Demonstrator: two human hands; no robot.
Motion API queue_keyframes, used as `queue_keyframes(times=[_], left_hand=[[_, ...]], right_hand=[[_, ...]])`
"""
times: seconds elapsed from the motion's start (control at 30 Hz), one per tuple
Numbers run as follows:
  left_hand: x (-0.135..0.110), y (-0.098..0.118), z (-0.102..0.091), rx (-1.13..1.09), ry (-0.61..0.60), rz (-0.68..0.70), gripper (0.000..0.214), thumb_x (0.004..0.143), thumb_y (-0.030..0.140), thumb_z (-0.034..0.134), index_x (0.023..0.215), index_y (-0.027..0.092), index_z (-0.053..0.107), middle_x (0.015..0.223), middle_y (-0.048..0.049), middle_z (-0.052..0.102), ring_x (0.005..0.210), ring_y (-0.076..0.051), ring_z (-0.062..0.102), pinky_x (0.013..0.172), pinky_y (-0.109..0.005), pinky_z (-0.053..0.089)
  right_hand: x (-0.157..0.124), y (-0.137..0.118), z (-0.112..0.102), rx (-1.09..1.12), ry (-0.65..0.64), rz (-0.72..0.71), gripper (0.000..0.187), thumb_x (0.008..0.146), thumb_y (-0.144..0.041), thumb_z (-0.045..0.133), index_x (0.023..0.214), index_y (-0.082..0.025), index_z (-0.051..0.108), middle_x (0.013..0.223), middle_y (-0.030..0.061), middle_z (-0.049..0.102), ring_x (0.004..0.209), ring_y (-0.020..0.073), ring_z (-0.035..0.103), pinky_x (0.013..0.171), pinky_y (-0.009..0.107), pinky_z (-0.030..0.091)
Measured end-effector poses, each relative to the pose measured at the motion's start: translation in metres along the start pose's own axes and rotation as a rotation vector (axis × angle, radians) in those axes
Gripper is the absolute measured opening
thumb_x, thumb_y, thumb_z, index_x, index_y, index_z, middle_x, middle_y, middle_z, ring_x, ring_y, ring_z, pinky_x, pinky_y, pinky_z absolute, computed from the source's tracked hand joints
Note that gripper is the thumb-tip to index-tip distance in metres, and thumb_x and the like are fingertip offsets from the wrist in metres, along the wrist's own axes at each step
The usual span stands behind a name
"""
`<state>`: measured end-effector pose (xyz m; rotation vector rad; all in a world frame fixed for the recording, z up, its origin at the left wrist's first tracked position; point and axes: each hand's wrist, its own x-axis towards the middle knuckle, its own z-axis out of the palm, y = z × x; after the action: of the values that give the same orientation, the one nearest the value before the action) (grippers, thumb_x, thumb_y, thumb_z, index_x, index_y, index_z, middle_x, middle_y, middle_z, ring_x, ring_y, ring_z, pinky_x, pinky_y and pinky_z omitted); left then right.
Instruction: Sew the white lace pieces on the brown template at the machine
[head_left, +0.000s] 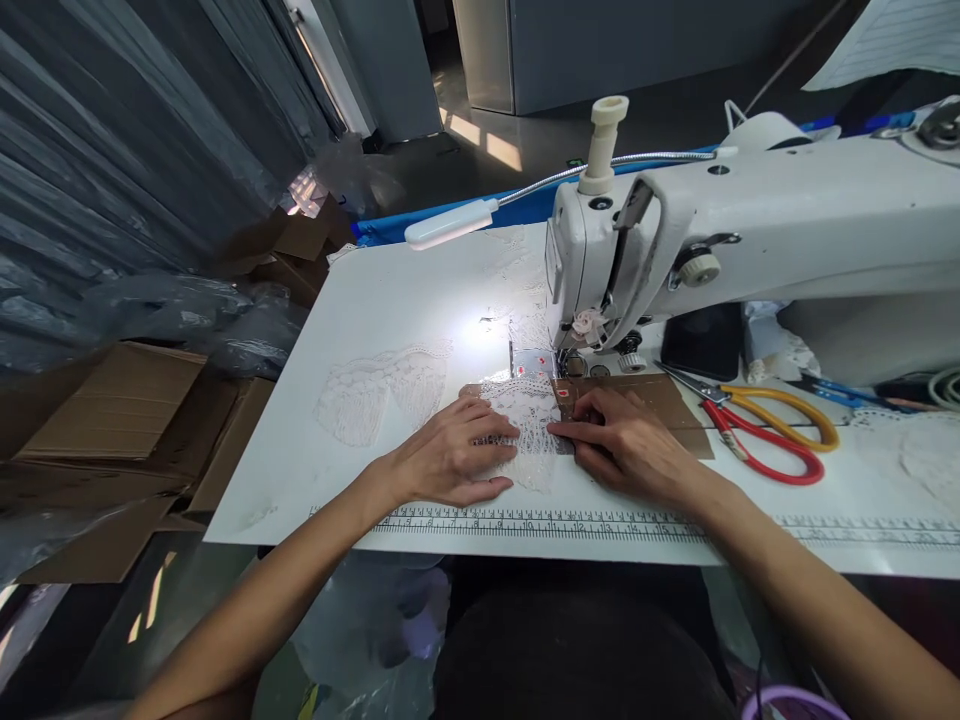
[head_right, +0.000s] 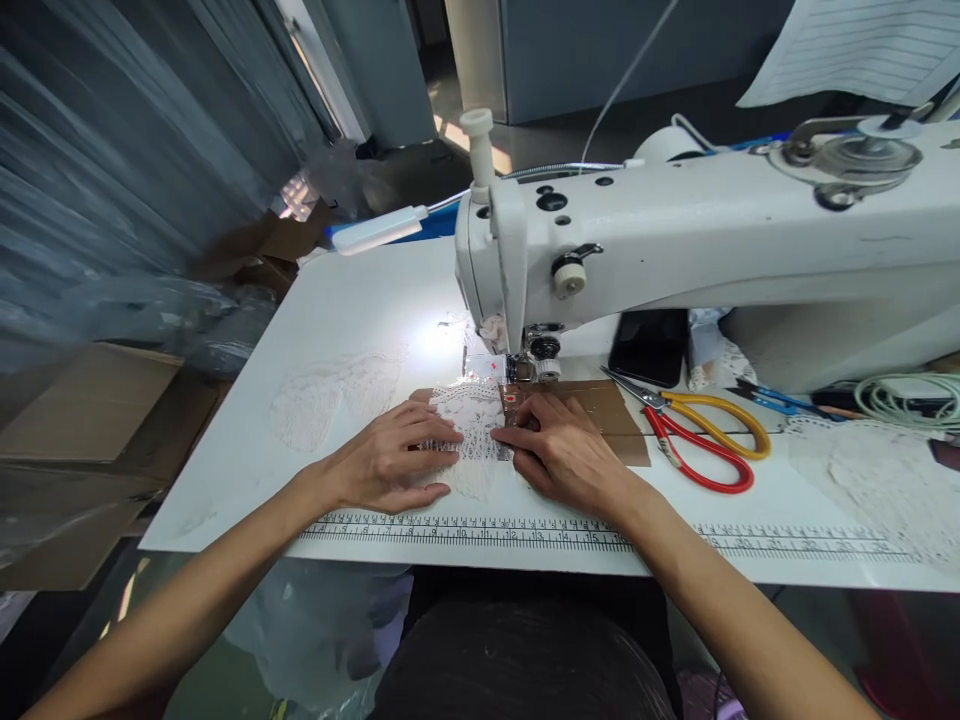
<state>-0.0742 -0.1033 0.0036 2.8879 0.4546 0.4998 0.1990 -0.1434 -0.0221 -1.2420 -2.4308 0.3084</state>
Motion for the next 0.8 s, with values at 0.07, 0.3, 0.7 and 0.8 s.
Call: queue_keyframes(times=[0.07, 0.3, 0.7, 0.8], left_hand=[[-0.001, 0.001, 0.000, -0.035, 0.014, 0.002, 0.018, 0.088, 0.036, 0.062, 0.084, 0.020, 0.070, 0.097, -0.0041, 0.073, 0.084, -0.018, 0.065, 0.085, -0.040, 0.050], [0.036, 0.003, 0.014, 0.066, 0.081, -0.069, 0.024, 0.097, 0.030, 0.050, 0.104, 0.014, 0.067, 0.112, -0.0091, 0.070, 0.096, -0.019, 0.065, 0.082, -0.035, 0.051], [0.026, 0.019, 0.021, 0.218, -0.094, -0.264, 0.039, 0.101, 0.032, 0.041, 0.133, 0.010, 0.047, 0.146, -0.0203, 0.043, 0.127, -0.033, 0.046, 0.097, -0.051, 0.042], [0.007, 0.025, 0.020, 0.064, -0.013, -0.174, 0.030, 0.100, 0.029, 0.046, 0.123, 0.012, 0.054, 0.128, -0.0166, 0.059, 0.108, -0.025, 0.058, 0.090, -0.045, 0.050]], right_hand=[[-0.001, 0.000, 0.001, -0.013, 0.001, -0.003, 0.037, 0.088, -0.017, 0.052, 0.118, -0.027, 0.070, 0.104, 0.0107, 0.061, 0.097, 0.0261, 0.059, 0.082, 0.046, 0.045], [-0.002, 0.002, 0.004, -0.028, 0.024, -0.021, 0.035, 0.091, -0.020, 0.050, 0.119, -0.027, 0.070, 0.102, 0.0111, 0.060, 0.094, 0.0256, 0.058, 0.083, 0.045, 0.045], [-0.004, 0.001, 0.005, -0.050, 0.023, -0.025, 0.034, 0.092, -0.020, 0.050, 0.119, -0.027, 0.070, 0.105, 0.0117, 0.061, 0.094, 0.0254, 0.058, 0.082, 0.046, 0.045], [-0.004, 0.002, 0.005, -0.055, 0.021, -0.025, 0.035, 0.092, -0.020, 0.050, 0.120, -0.026, 0.069, 0.105, 0.0118, 0.060, 0.094, 0.0257, 0.059, 0.082, 0.045, 0.046]])
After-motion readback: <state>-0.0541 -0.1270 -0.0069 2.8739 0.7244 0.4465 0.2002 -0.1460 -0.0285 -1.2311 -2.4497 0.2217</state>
